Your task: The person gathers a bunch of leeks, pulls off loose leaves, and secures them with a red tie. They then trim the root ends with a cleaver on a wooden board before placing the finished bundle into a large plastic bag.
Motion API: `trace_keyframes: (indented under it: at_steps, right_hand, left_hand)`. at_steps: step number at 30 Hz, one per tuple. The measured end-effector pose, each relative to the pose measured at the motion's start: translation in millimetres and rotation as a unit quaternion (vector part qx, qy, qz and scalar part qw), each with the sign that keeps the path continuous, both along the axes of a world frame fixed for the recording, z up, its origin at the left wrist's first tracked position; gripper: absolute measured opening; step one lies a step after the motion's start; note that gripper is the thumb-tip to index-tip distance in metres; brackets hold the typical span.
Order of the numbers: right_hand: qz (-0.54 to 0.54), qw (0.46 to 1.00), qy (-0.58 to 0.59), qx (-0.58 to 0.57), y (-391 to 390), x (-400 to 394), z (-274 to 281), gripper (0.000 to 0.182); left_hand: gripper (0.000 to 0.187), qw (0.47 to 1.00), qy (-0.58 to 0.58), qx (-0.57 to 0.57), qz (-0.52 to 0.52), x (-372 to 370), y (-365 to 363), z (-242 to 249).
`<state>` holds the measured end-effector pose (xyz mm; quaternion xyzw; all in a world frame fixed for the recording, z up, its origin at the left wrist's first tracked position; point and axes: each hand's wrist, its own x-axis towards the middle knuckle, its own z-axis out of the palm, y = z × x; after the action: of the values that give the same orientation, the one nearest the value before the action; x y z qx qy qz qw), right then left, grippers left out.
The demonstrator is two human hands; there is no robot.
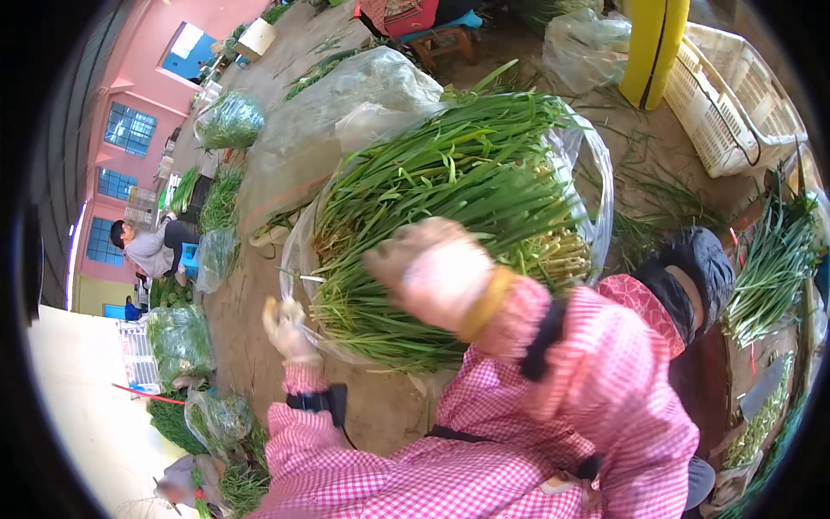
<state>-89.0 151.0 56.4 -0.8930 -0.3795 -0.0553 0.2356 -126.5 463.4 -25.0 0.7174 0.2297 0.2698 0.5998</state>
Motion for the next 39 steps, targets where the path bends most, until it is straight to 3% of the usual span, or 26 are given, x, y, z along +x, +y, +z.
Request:
trace_keyframes:
  at_steps: [1, 3, 5, 7, 10, 13, 14, 18, 20, 22, 24, 27, 28, 31, 32, 35, 39]
  right_hand:
    - [0.018, 1.000, -0.004, -0.003, 20, 7, -3, 0.037]
    - [0.040, 0.998, 0.035, -0.039, 55, 23, -12, 0.052]
    - [0.043, 0.994, 0.030, -0.097, 77, 30, -15, 0.068]
    - [0.052, 0.988, 0.034, -0.143, 95, 35, -24, 0.082]
    - [0.067, 0.981, 0.037, -0.176, 116, 48, -41, 0.097]
    - [0.047, 0.964, 0.119, -0.232, 124, 52, -56, 0.100]
    - [0.072, 0.961, 0.117, -0.239, 125, 51, -62, 0.083]
    - [0.069, 0.956, 0.213, -0.188, 138, 38, -67, 0.052]
    - [0.056, 0.966, 0.175, -0.184, 133, 31, -70, 0.053]
    - [0.043, 0.974, 0.132, -0.179, 127, 25, -71, 0.054]
    - [0.047, 0.976, 0.120, -0.178, 124, 21, -71, 0.053]
    - [0.043, 0.980, 0.093, -0.170, 118, 17, -72, 0.051]
    - [0.041, 0.982, 0.081, -0.164, 117, 17, -72, 0.051]
    - [0.030, 0.989, 0.063, -0.132, 112, 17, -73, 0.044]
    - [0.028, 0.990, 0.060, -0.121, 109, 16, -72, 0.041]
    - [0.013, 0.992, 0.052, -0.114, 103, 17, -66, 0.043]
    - [0.017, 0.993, 0.024, -0.118, 104, 20, -72, 0.046]
  left_hand:
    - [0.031, 0.997, 0.015, -0.052, 0.048, -16, -10, 0]
    - [0.026, 0.995, 0.049, -0.014, 0.091, -41, -3, -25]
    - [0.030, 0.972, 0.142, -0.169, 0.079, -60, -20, -35]
    - [0.033, 0.915, 0.234, -0.320, 0.068, -77, -39, -47]
    - [0.039, 0.889, 0.256, -0.378, 0.036, -83, -44, -69]
    - [0.039, 0.925, 0.240, -0.292, -0.037, -71, -41, -65]
    - [0.042, 0.922, 0.261, -0.281, -0.049, -67, -37, -65]
    - [0.050, 0.906, 0.292, -0.301, -0.051, -54, -30, -61]
    - [0.057, 0.892, 0.256, -0.372, -0.034, -45, -53, -29]
    - [0.059, 0.900, 0.244, -0.356, -0.063, -48, -31, -51]
    - [0.058, 0.921, 0.236, -0.298, -0.090, -46, -14, -55]
    - [0.058, 0.931, 0.295, -0.207, -0.051, -41, -11, -44]
    - [0.060, 0.943, 0.203, -0.260, -0.051, -39, -12, -48]
    - [0.058, 0.951, 0.068, -0.293, -0.075, -21, -18, -33]
    - [0.062, 0.955, 0.065, -0.288, -0.027, -17, -23, -27]
    - [0.062, 0.928, -0.013, -0.354, -0.114, -10, -7, -22]
    - [0.054, 0.969, 0.103, -0.199, -0.105, 0, 2, -33]
